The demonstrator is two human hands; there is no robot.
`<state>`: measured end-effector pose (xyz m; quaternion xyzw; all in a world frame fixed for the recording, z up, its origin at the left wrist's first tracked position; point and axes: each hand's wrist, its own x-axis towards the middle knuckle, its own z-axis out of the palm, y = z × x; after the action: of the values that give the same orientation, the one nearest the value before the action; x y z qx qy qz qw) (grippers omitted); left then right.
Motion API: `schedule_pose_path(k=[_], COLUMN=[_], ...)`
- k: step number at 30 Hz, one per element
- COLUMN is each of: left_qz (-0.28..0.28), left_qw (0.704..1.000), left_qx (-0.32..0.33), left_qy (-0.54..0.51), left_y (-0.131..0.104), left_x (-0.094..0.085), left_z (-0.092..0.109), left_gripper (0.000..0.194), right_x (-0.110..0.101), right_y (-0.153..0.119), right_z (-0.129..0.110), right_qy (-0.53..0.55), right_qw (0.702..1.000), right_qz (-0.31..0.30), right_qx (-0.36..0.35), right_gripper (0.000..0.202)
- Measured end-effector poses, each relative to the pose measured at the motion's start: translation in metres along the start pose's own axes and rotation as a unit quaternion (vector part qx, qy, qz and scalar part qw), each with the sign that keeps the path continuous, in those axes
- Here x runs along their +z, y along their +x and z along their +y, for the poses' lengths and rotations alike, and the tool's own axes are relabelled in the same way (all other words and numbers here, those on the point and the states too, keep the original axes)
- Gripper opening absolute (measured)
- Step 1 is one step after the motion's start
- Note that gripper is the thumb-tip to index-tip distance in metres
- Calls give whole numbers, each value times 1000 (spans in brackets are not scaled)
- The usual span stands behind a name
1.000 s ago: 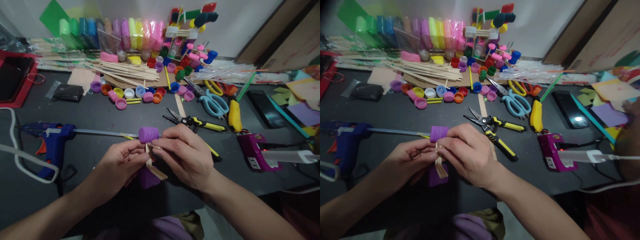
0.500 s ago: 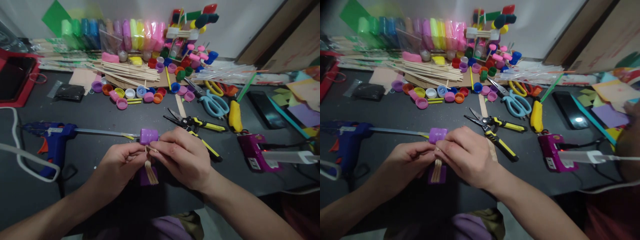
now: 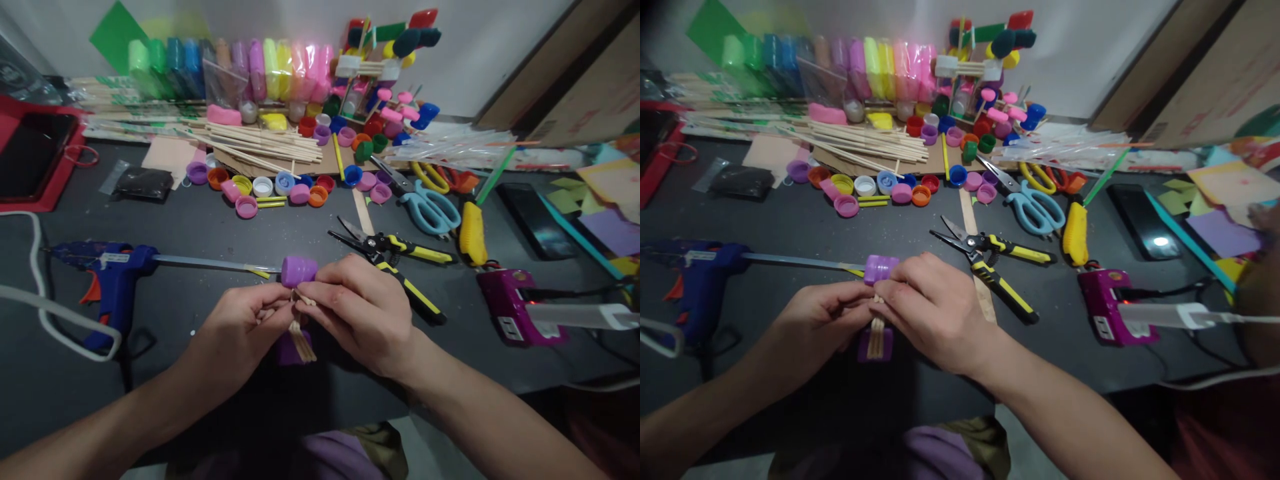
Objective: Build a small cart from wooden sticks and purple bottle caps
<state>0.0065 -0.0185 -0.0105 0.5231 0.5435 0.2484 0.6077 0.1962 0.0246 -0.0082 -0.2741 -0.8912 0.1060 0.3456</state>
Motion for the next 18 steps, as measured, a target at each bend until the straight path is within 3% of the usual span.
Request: schedule_pose_path(k=[7, 18], left_qz=[-6, 10], left_qw=[998, 999], left_qx=[-38, -16], left_qy=[-47, -28], left_y=[4, 2], left_x=[1, 2], left_z=[3, 0], left_gripper=[25, 31], right_x=[-1, 0], right_y=[-4, 0], right_z=[4, 1], right_qy=[-9, -5], right_qw=[1000, 1000], right_qz=[-19, 5], right_qx=[15, -8], right_gripper=[13, 16])
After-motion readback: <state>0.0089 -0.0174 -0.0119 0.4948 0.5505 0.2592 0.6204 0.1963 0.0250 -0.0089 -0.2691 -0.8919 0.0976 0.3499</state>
